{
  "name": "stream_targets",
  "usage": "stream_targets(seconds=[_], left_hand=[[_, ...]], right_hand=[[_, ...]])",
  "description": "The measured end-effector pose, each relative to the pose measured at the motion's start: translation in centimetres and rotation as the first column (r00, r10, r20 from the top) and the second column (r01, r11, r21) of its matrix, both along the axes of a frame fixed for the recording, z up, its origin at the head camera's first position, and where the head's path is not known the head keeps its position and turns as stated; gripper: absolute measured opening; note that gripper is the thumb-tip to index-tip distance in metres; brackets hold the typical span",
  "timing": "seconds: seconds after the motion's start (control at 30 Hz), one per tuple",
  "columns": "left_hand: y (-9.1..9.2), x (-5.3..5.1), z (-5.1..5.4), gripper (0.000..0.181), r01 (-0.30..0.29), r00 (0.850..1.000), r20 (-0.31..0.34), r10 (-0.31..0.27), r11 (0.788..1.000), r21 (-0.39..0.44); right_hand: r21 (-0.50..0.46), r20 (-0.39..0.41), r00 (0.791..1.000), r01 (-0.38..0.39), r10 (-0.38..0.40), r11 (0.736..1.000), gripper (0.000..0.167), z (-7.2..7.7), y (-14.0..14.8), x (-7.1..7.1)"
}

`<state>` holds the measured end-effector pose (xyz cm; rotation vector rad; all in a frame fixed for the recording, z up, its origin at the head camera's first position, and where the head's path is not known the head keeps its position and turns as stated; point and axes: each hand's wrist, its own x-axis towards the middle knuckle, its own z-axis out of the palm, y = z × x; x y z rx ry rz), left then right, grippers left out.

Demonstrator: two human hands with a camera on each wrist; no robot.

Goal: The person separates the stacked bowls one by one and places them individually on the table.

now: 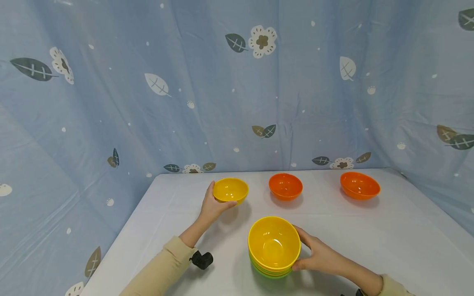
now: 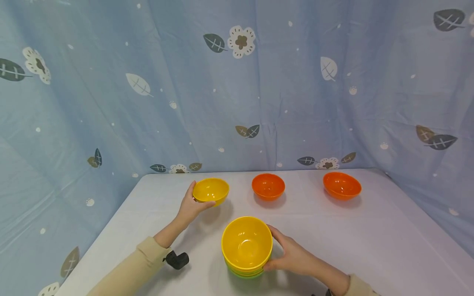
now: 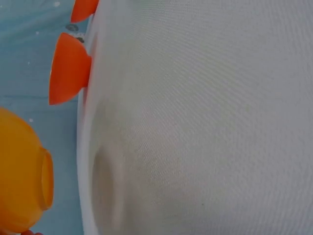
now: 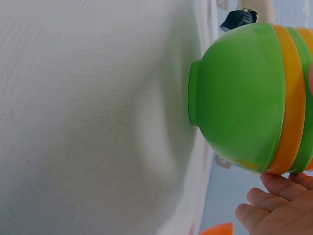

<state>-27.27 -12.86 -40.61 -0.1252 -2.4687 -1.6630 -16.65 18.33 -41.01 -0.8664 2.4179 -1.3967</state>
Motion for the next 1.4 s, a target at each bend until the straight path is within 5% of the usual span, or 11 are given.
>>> stream_targets(seconds=[1.4], left_hand=[[-0.1,-2.3,-1.9,0.111,-0.075,0.991,0.108,0.084,0.993,-0.089]], right_hand=[[0.025,-0.032,0.999,0.008,-0.007,1.000,0.088,-0.1,0.0,0.0]])
